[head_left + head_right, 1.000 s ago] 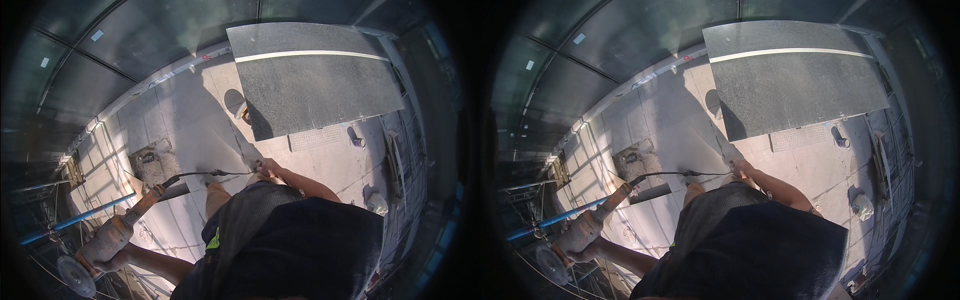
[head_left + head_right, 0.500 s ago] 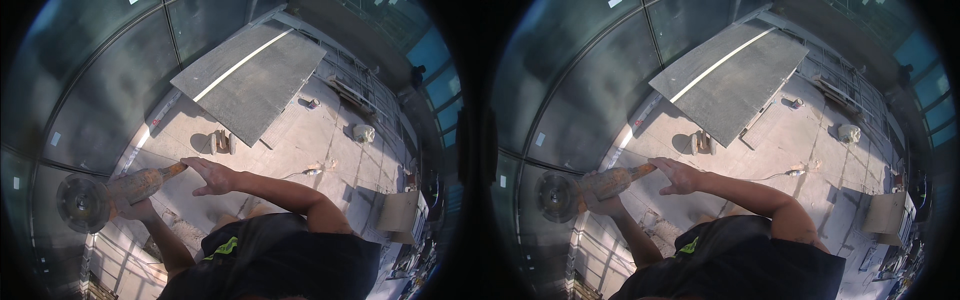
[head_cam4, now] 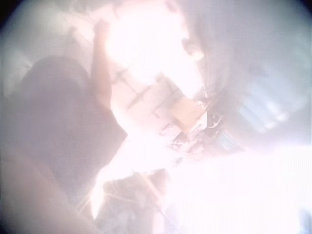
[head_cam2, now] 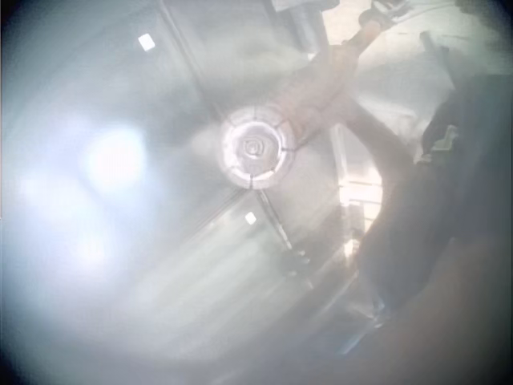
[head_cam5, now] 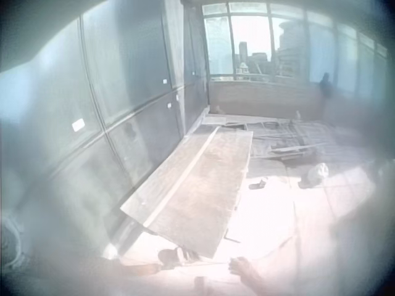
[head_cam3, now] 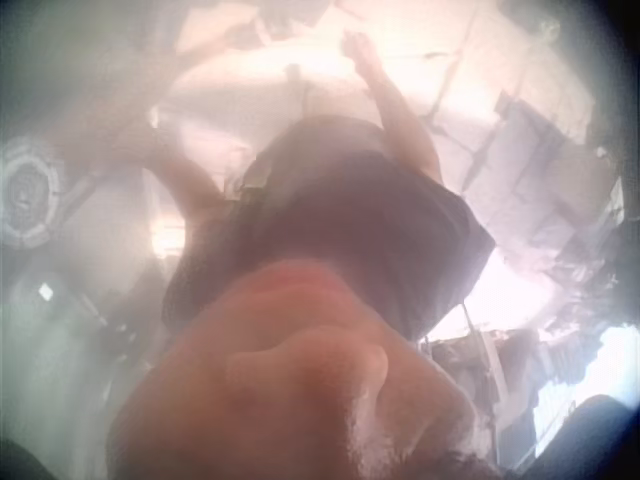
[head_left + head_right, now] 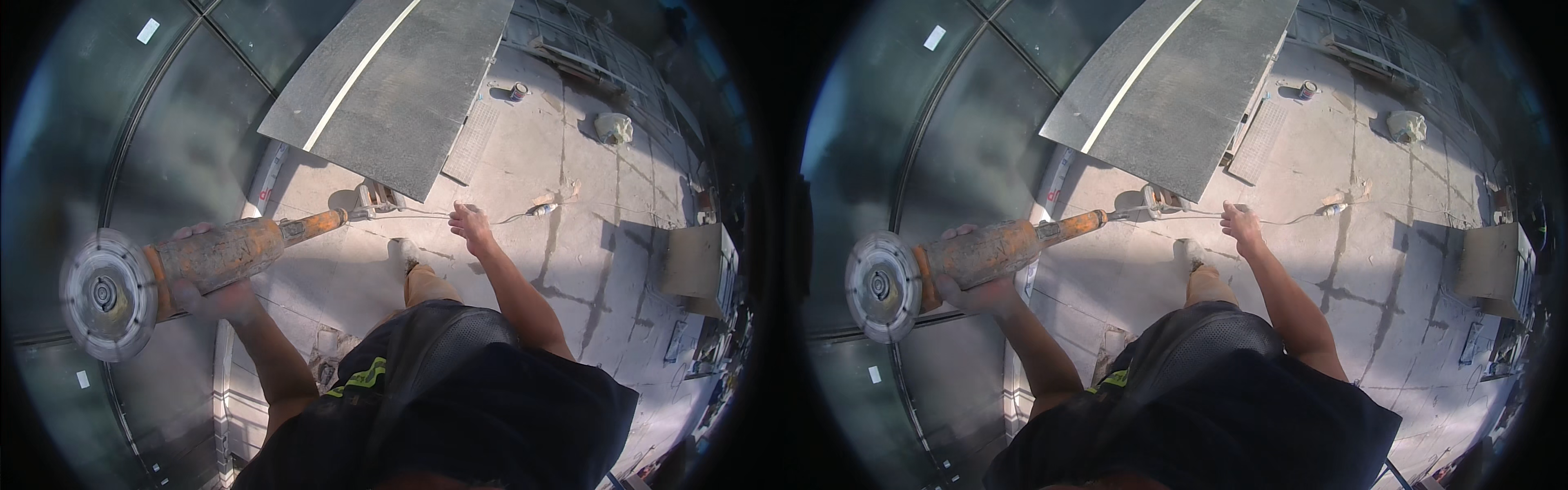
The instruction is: The person uses an angle grinder to cut a large stone slab on a rooftop construction site. They guide the tool along a marked line, then lift and reposition the slab to continue cutting. The person also moves around the site and handles a bag of material.
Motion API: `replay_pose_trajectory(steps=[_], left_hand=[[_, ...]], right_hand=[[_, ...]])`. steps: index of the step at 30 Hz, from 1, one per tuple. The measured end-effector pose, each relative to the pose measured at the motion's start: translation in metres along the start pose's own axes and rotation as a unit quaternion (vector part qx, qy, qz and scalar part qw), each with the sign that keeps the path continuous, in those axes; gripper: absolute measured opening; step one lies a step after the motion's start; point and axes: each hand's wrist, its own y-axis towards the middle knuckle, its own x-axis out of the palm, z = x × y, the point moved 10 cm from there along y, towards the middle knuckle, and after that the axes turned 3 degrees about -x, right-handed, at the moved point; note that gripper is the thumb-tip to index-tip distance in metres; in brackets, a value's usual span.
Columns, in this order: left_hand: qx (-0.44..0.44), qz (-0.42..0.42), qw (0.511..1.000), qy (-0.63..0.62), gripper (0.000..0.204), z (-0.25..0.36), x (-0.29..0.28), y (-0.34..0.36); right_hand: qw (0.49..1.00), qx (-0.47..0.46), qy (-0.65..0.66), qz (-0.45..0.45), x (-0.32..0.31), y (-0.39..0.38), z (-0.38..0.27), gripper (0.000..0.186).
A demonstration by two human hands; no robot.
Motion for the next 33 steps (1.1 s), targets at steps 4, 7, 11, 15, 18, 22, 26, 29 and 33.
replay_pose_trajectory(steps=[4,7,11,15,18,22,26,29,33], left_hand=[[-0.069,-0.077,0.995,0.018,0.056,0.002,0.000,0.027],[-0.075,-0.104,0.991,0.033,0.052,0.004,-0.020,0.047],[-0.061,-0.040,0.996,0.060,0.051,-0.007,-0.040,0.067],[-0.069,-0.040,0.996,0.046,0.048,-0.034,-0.038,0.088],[-0.084,-0.059,0.995,0.004,0.048,-0.046,-0.053,0.106],[-0.127,-0.018,0.992,0.012,0.050,-0.074,-0.066,0.152],[-0.079,-0.057,0.994,0.048,0.050,-0.053,-0.076,0.190],[-0.057,-0.055,0.996,0.036,0.055,-0.040,-0.086,0.209],[-0.039,-0.065,0.997,0.020,0.060,-0.036,-0.100,0.220]], right_hand=[[0.981,0.102,0.153,-0.064,0.051,0.074,0.051,0.078],[0.956,0.120,0.255,-0.086,0.085,0.108,0.050,0.071],[0.950,0.141,0.277,0.019,0.096,0.161,0.101,0.046],[0.954,0.154,0.245,0.076,0.081,0.176,0.126,0.039],[0.948,0.199,0.210,0.133,0.079,0.143,0.103,0.039],[0.958,0.170,0.171,0.155,0.047,0.134,0.094,0.053],[0.952,0.193,0.175,0.161,0.040,0.120,0.080,0.047],[0.943,0.189,0.183,0.202,0.017,0.117,0.073,0.037],[0.968,0.157,-0.056,0.187,-0.016,0.129,0.075,0.046]])
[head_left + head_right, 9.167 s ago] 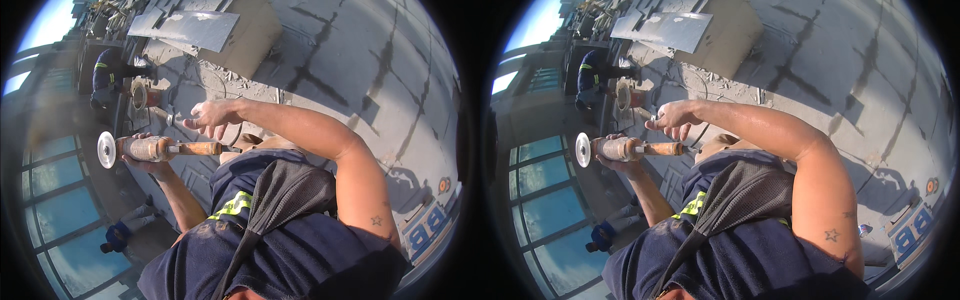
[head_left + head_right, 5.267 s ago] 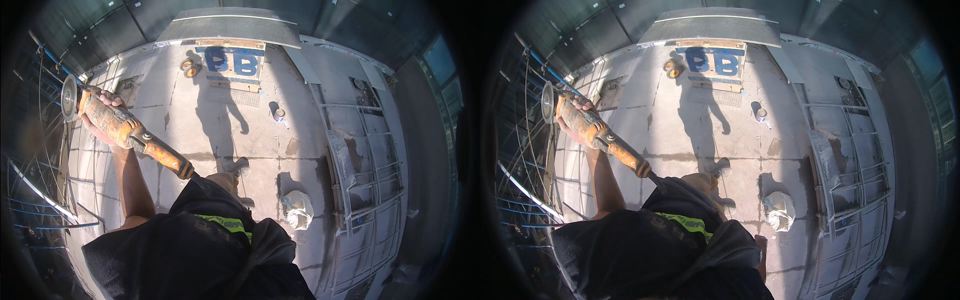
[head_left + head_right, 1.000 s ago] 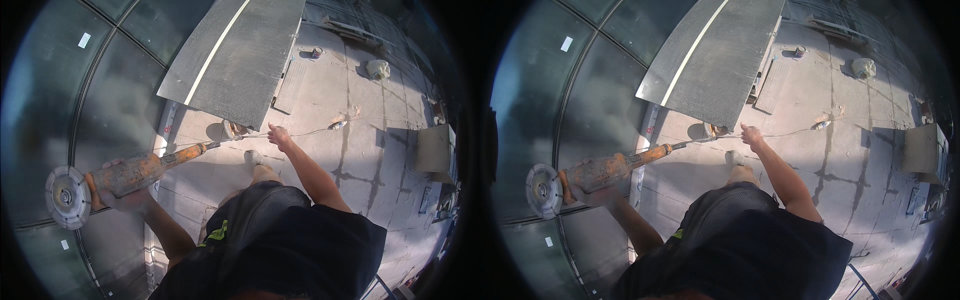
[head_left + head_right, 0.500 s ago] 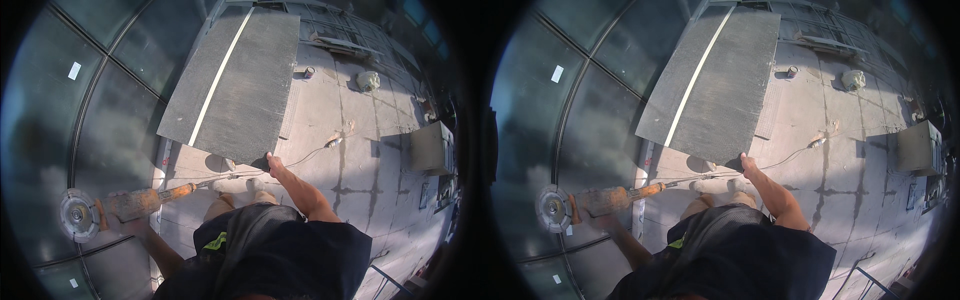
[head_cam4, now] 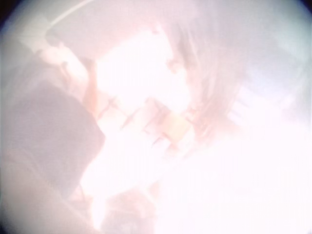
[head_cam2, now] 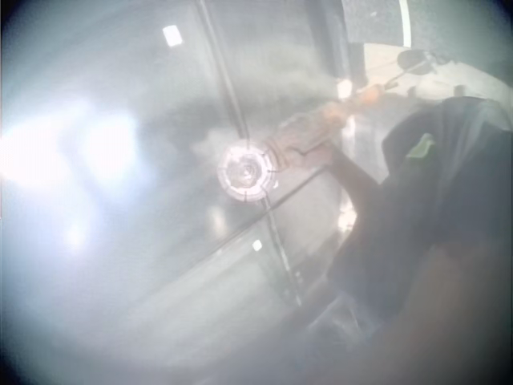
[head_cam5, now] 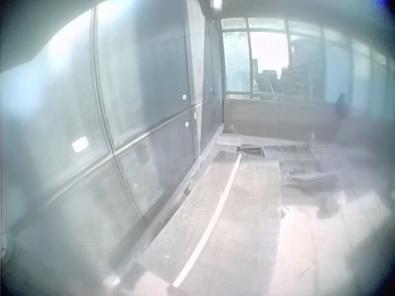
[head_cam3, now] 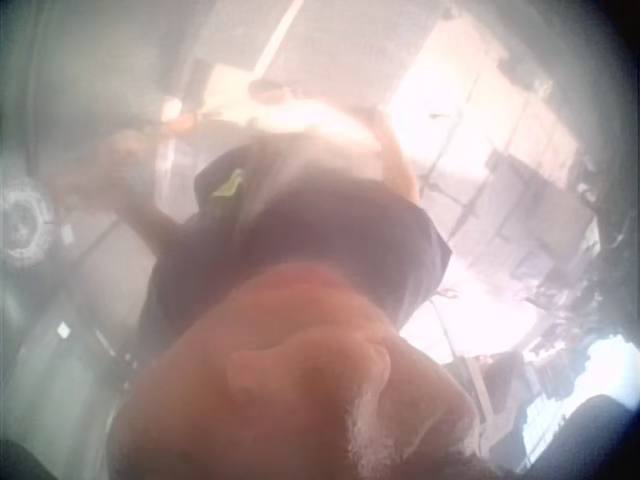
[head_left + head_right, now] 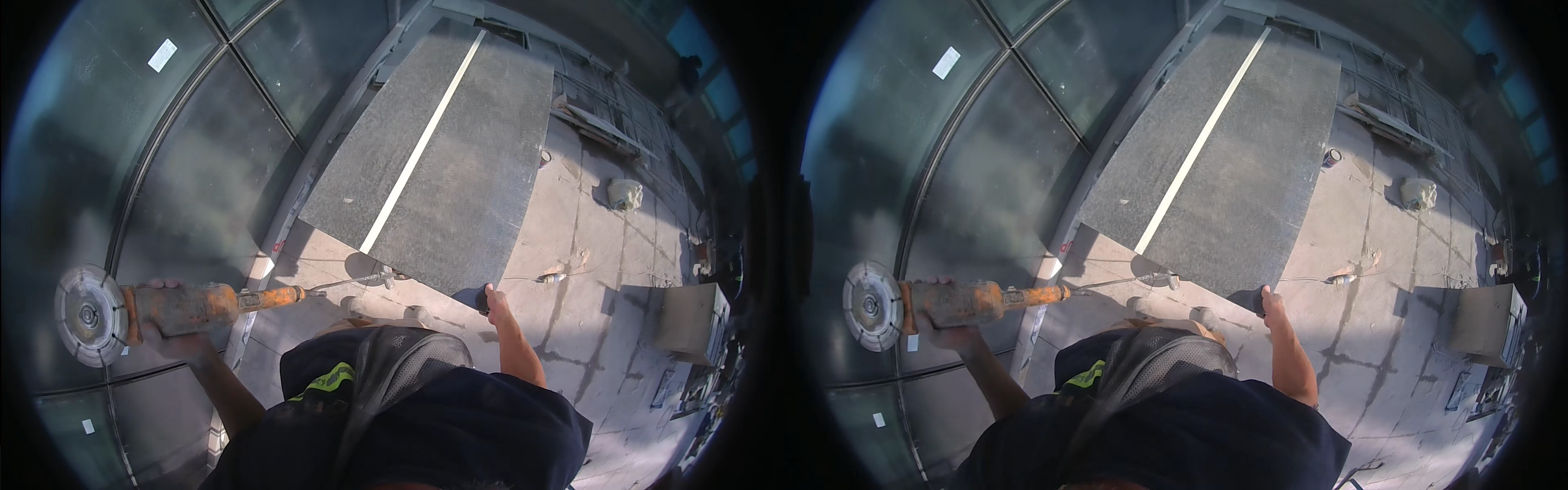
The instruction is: The person uses an angle grinder to cut a large stone slab on a rooftop construction site. They guide the tool along a marked line, then lift and reposition the slab to continue cutting. The person also moves around the site and handles a bag of material.
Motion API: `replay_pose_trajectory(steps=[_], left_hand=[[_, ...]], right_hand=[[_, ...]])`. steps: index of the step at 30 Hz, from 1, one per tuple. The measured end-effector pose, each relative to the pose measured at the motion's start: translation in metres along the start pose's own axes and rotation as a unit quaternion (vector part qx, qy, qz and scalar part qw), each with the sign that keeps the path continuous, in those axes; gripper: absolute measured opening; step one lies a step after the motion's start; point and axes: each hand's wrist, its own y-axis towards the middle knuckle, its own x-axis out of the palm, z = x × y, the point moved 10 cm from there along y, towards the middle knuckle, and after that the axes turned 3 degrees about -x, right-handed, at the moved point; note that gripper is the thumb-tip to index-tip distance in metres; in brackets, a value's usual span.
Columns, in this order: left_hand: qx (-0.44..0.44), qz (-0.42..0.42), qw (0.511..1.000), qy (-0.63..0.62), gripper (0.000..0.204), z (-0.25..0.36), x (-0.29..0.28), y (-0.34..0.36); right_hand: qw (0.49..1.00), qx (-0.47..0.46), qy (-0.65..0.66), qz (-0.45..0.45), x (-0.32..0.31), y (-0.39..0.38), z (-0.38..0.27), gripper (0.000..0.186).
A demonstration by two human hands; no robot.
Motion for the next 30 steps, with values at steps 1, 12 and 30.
replay_pose_trajectory(steps=[1,12,30], left_hand=[[0.001,0.001,1.000,-0.011,0.060,-0.001,-0.005,0.001],[-0.060,-0.076,0.986,-0.137,0.059,-0.060,-0.027,-0.009],[-0.126,0.042,0.977,-0.169,0.060,-0.059,-0.123,-0.012]], right_hand=[[0.985,-0.069,-0.157,0.013,-0.008,-0.002,-0.023,0.048],[0.549,-0.797,0.092,-0.237,-0.089,-0.456,-0.522,0.055],[0.394,-0.840,-0.023,-0.373,0.024,-0.671,-0.591,0.060]])
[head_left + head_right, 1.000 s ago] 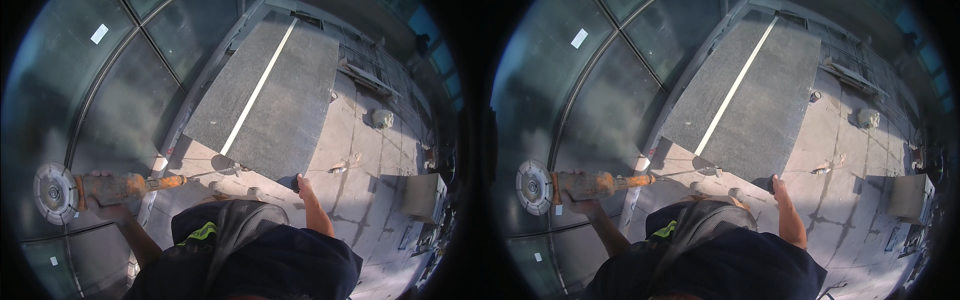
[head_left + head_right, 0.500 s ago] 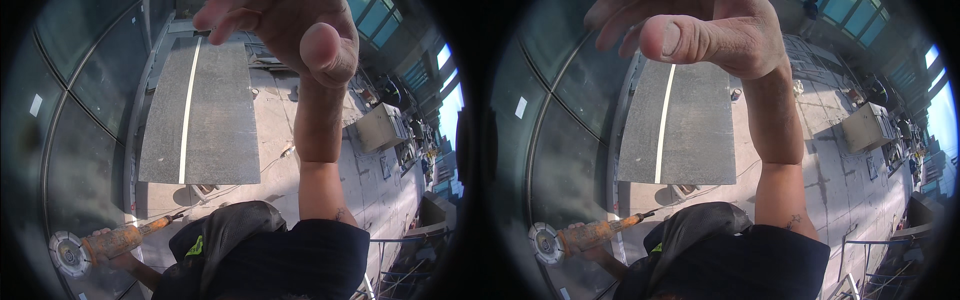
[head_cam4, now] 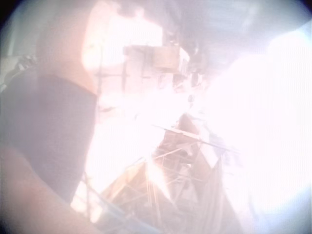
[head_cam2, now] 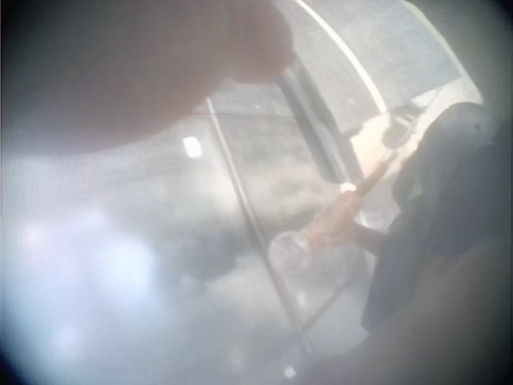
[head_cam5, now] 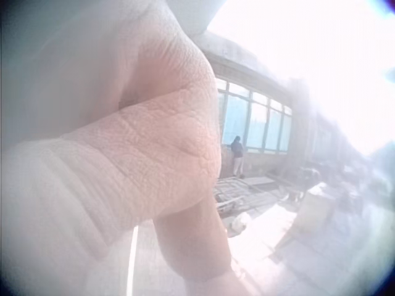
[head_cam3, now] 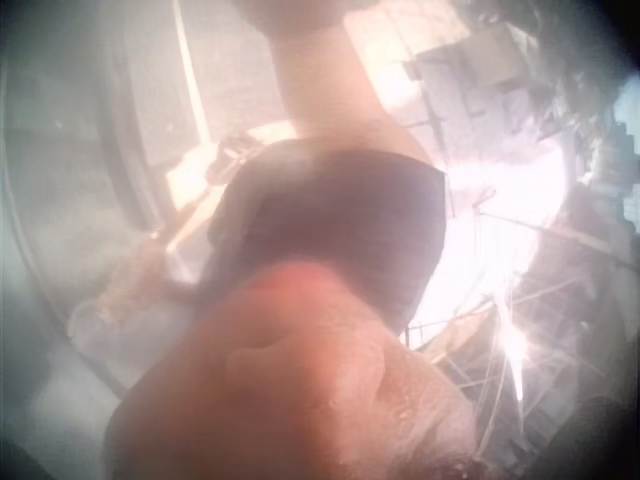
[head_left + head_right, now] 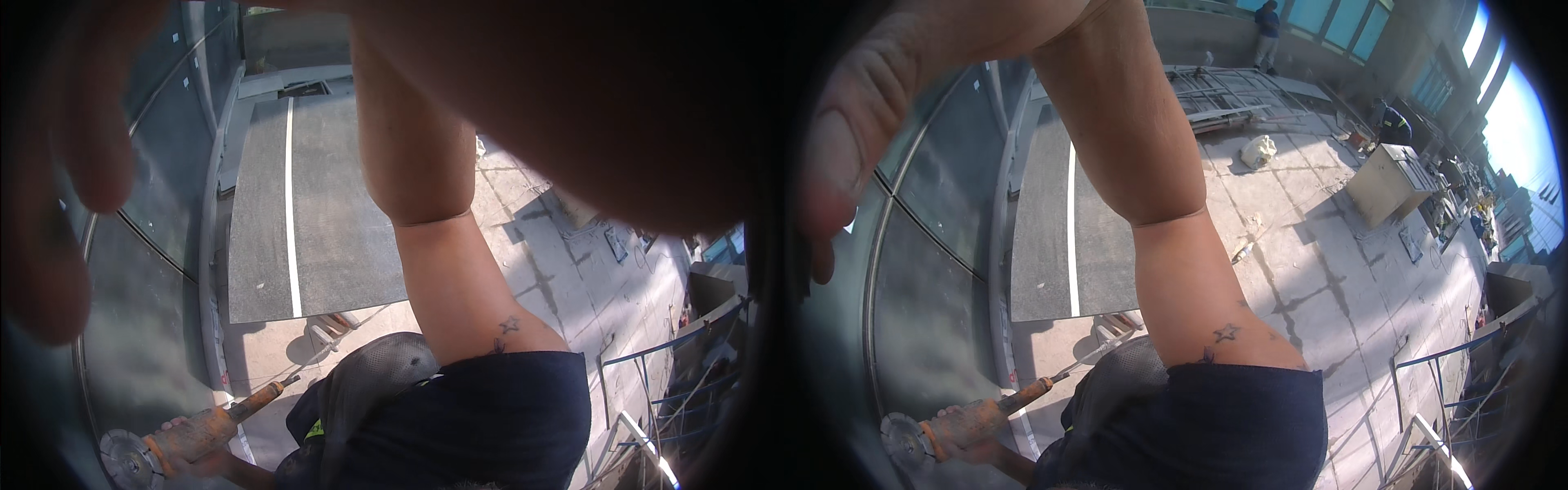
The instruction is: The person uses an angle grinder to cut a large stone slab on a rooftop construction site. They guide the tool along a marked line, then lift and reposition the slab to continue cutting. The person also moves around the site and handles a bag of material.
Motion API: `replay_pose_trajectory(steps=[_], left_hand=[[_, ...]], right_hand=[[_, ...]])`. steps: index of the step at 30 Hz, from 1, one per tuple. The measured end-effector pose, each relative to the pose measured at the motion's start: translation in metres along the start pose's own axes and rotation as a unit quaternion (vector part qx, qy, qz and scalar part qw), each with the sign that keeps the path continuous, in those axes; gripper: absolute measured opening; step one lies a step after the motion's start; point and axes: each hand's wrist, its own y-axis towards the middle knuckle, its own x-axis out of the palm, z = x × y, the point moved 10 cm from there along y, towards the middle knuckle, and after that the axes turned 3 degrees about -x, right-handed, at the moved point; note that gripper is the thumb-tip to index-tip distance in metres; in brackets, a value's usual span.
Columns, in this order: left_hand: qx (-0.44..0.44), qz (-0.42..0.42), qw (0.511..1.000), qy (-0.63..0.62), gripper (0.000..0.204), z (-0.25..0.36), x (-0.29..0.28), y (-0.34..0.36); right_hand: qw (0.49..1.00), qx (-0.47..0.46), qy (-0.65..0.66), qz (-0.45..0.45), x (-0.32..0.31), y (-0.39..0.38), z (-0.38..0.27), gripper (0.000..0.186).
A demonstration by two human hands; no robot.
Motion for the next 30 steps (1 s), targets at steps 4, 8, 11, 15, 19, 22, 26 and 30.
replay_pose_trajectory(steps=[4,8,11,15,19,22,26,30], left_hand=[[0.025,-0.010,1.000,0.008,0.063,0.009,-0.034,-0.002],[0.033,-0.117,0.990,-0.074,0.051,-0.008,-0.021,-0.008],[0.005,-0.031,0.999,-0.034,0.060,0.031,-0.037,-0.040],[-0.016,0.018,0.999,-0.025,0.056,-0.010,-0.032,-0.053],[0.007,0.129,0.992,0.015,0.055,0.010,-0.059,-0.089],[0.006,0.112,0.992,0.053,0.056,0.012,-0.031,-0.090],[-0.035,0.021,0.999,0.025,0.057,0.005,0.023,-0.077],[-0.044,-0.061,0.997,0.000,0.060,-0.008,0.074,-0.071]], right_hand=[[1.000,-0.001,-0.006,0.003,-0.005,0.008,-0.002,0.061],[0.998,0.031,-0.039,0.028,-0.034,-0.004,-0.005,0.063],[0.944,0.242,-0.122,0.189,-0.076,-0.128,0.150,0.072],[0.551,0.679,-0.385,-0.294,0.019,-0.528,0.190,0.067],[0.369,0.876,0.026,-0.309,0.230,-0.728,0.059,0.055],[0.390,0.912,0.105,-0.074,0.318,-0.779,-0.021,0.054],[0.400,0.894,0.169,0.115,0.367,-0.832,-0.052,0.052],[0.407,0.870,0.161,0.228,0.326,-0.869,-0.027,0.050]])
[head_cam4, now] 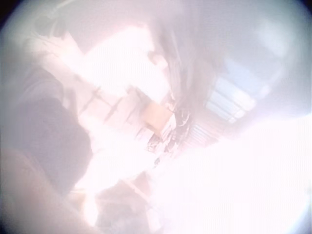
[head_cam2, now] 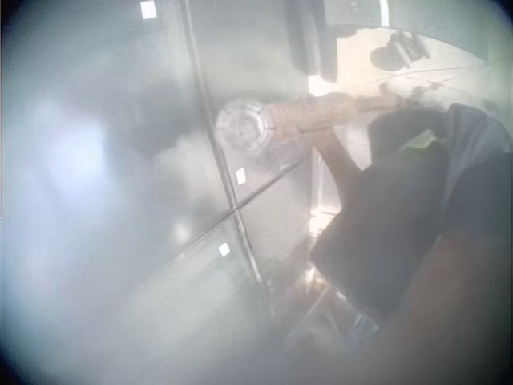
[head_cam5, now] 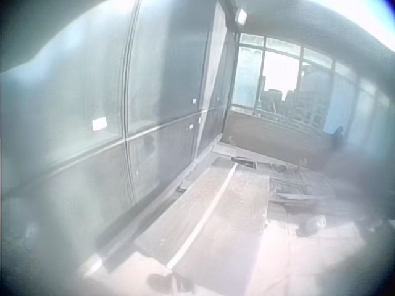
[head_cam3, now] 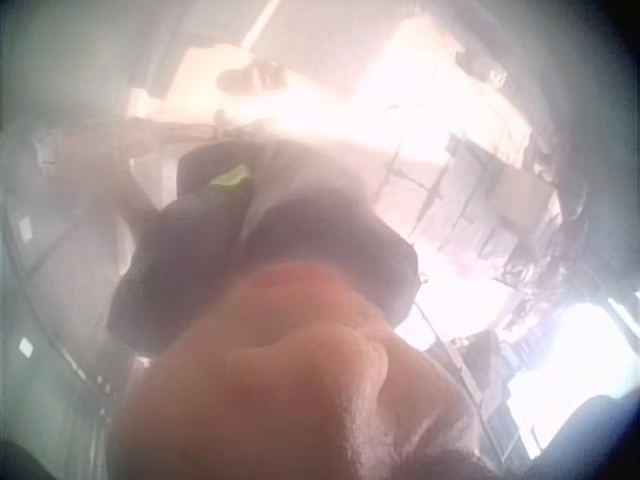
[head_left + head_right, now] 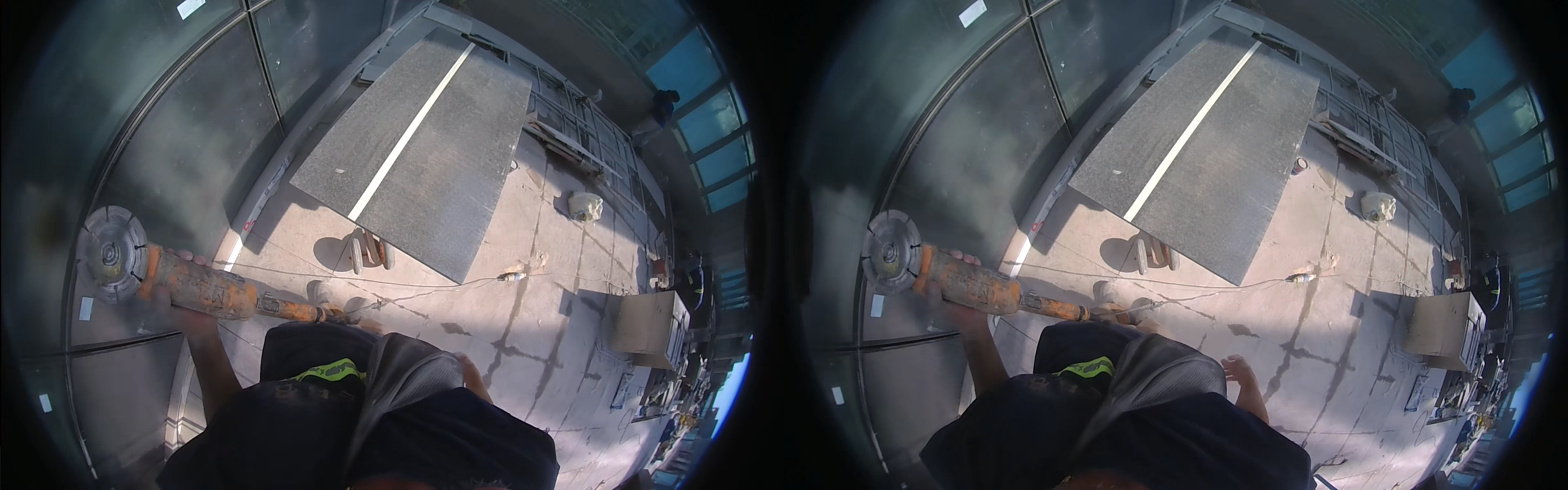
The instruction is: The person uses an angle grinder to cut a large stone slab on a rooftop construction site. They guide the tool along a marked line, then lift and reposition the slab to continue cutting. The person also moves around the site and handles a bag of material.
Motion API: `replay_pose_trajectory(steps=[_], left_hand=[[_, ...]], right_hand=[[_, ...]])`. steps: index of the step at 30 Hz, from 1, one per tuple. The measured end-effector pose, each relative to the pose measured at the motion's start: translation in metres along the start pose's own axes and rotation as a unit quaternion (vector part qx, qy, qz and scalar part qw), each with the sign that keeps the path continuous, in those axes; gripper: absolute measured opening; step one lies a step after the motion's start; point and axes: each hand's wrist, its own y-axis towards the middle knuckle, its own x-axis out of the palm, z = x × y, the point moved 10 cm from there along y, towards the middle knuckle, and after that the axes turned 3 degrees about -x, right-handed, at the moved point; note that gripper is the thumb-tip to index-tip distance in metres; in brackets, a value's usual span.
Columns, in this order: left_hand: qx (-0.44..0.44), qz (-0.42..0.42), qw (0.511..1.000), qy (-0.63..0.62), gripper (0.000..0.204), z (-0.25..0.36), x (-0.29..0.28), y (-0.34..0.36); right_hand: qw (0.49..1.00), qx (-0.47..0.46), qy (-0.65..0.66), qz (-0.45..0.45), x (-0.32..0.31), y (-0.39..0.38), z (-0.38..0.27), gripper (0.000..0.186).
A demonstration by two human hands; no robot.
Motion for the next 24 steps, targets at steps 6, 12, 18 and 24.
replay_pose_trajectory(steps=[6,12,18,24], left_hand=[[-0.030,-0.046,0.998,0.038,0.064,-0.007,0.050,-0.007],[0.000,-0.041,0.998,0.049,0.064,0.017,0.044,-0.011],[0.033,-0.046,0.996,0.071,0.066,0.045,0.010,0.008],[0.042,-0.019,0.997,0.055,0.065,0.076,-0.048,0.059]], right_hand=[[0.991,-0.105,0.058,0.061,-0.034,0.057,-0.088,0.046],[0.994,-0.078,0.034,0.061,-0.016,0.073,-0.089,0.039],[0.991,-0.085,-0.017,-0.099,0.041,0.115,-0.063,0.028],[0.994,-0.086,-0.072,0.015,0.092,0.087,-0.172,0.031]])
